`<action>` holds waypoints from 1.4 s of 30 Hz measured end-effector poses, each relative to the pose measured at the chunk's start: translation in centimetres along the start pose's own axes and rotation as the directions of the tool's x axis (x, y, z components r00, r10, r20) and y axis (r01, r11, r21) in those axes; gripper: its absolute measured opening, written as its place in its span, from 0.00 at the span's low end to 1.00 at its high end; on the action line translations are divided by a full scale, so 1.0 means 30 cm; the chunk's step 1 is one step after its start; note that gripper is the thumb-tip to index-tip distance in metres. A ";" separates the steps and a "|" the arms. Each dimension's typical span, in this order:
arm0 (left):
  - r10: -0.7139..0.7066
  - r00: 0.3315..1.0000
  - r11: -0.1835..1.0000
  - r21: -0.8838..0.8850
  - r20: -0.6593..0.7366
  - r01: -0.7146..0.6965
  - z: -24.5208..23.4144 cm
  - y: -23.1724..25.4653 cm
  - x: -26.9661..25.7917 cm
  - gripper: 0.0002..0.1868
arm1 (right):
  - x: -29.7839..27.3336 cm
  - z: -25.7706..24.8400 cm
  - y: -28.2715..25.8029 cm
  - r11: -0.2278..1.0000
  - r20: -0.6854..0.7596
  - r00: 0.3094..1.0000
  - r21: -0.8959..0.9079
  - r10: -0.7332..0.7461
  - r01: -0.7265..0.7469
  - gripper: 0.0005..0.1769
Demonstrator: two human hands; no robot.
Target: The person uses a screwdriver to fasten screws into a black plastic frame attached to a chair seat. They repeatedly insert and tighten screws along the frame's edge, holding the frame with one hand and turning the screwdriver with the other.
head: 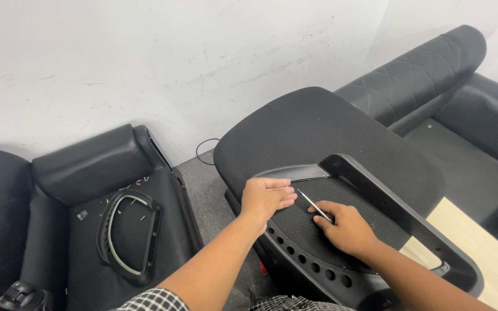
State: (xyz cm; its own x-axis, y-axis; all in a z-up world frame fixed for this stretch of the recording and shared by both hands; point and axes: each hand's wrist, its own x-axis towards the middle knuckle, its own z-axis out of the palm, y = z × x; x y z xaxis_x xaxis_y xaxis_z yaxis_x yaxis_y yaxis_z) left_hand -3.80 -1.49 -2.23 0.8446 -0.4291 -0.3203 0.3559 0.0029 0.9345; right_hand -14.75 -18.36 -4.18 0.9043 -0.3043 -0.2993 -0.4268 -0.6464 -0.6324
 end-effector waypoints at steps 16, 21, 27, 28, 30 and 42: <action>-0.031 0.998 0.999 0.034 -0.047 0.033 -0.008 0.049 0.018 0.13 | -0.015 -0.028 -0.006 0.948 -0.202 0.933 0.055 -0.296 0.313 0.25; -0.059 0.994 0.996 -0.077 -0.089 0.053 -0.033 0.051 0.019 0.11 | -0.032 -0.034 -0.032 0.981 -0.123 0.977 0.061 -0.173 0.182 0.27; -0.062 0.995 0.995 -0.081 -0.073 0.056 -0.052 0.033 0.026 0.12 | -0.032 -0.060 -0.012 0.978 -0.089 0.974 -0.036 -0.207 0.205 0.25; -0.070 0.995 0.995 -0.077 -0.076 0.064 -0.052 0.029 0.028 0.12 | -0.036 -0.063 -0.009 0.979 -0.079 0.976 0.003 -0.204 0.205 0.25; -0.086 0.993 0.995 -0.063 -0.081 0.081 -0.050 0.023 0.028 0.13 | -0.048 -0.067 -0.005 0.975 -0.060 0.978 0.087 -0.198 0.202 0.25; -0.070 0.998 0.992 -0.101 0.003 0.070 -0.030 0.034 0.027 0.13 | -0.088 -0.137 -0.035 0.996 -0.159 0.983 0.005 -0.091 0.093 0.22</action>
State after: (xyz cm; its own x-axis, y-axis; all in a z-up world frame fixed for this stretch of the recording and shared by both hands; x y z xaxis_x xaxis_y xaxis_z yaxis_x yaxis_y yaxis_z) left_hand -2.39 -1.03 -1.68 0.8162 -0.4310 -0.3846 0.4530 0.0644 0.8892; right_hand -16.68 -19.76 0.22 0.9280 -0.3516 -0.1230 -0.3409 -0.6684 -0.6611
